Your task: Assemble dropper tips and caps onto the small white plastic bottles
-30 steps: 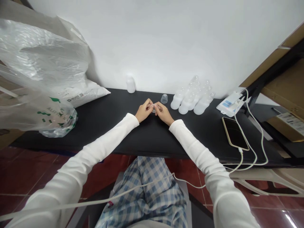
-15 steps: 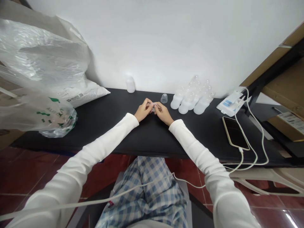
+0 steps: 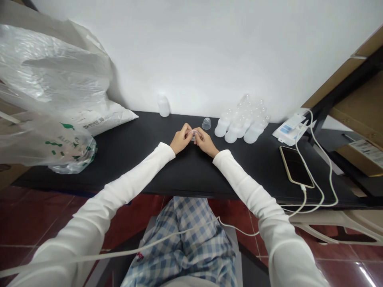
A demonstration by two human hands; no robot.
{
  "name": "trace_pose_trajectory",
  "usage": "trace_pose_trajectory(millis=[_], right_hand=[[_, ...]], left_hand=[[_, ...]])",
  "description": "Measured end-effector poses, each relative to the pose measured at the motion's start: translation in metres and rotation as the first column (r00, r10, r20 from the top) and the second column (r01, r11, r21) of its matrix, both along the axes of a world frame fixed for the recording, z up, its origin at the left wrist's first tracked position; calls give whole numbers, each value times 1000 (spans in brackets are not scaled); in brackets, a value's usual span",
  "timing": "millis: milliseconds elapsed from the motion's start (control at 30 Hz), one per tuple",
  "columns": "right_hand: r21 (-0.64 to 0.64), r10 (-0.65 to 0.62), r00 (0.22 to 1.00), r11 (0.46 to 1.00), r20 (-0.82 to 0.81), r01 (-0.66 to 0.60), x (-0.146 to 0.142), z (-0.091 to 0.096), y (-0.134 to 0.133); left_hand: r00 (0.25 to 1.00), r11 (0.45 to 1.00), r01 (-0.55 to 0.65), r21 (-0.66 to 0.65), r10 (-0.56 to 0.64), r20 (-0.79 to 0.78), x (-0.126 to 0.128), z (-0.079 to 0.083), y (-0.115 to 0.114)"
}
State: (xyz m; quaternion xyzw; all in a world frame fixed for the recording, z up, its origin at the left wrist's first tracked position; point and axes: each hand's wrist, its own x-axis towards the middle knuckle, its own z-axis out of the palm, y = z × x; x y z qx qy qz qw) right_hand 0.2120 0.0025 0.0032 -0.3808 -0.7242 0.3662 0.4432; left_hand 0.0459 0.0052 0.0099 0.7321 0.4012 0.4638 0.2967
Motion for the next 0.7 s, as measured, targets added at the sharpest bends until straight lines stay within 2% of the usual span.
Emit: trace_pose_trajectory(millis=[167,267,433,700], right_hand=[[-55,13,1000,998,-23,-14,1,0,0],[-77,8,1000,997,-22,-9,2,0,-1],[-35,-21,1000,999,-17,21,2,-1,0],[55,-38,999,998,20,37,1,-1,-2]], left_hand=[[1000,999,0,-33,0,22,-1,-1,1],[998,997,40,-70,-36,51,-2,-2,3],[991,990,128,-65,-124,52,-3,-5,4],[999,999,49,6,-49,-14,-2,-5,2]])
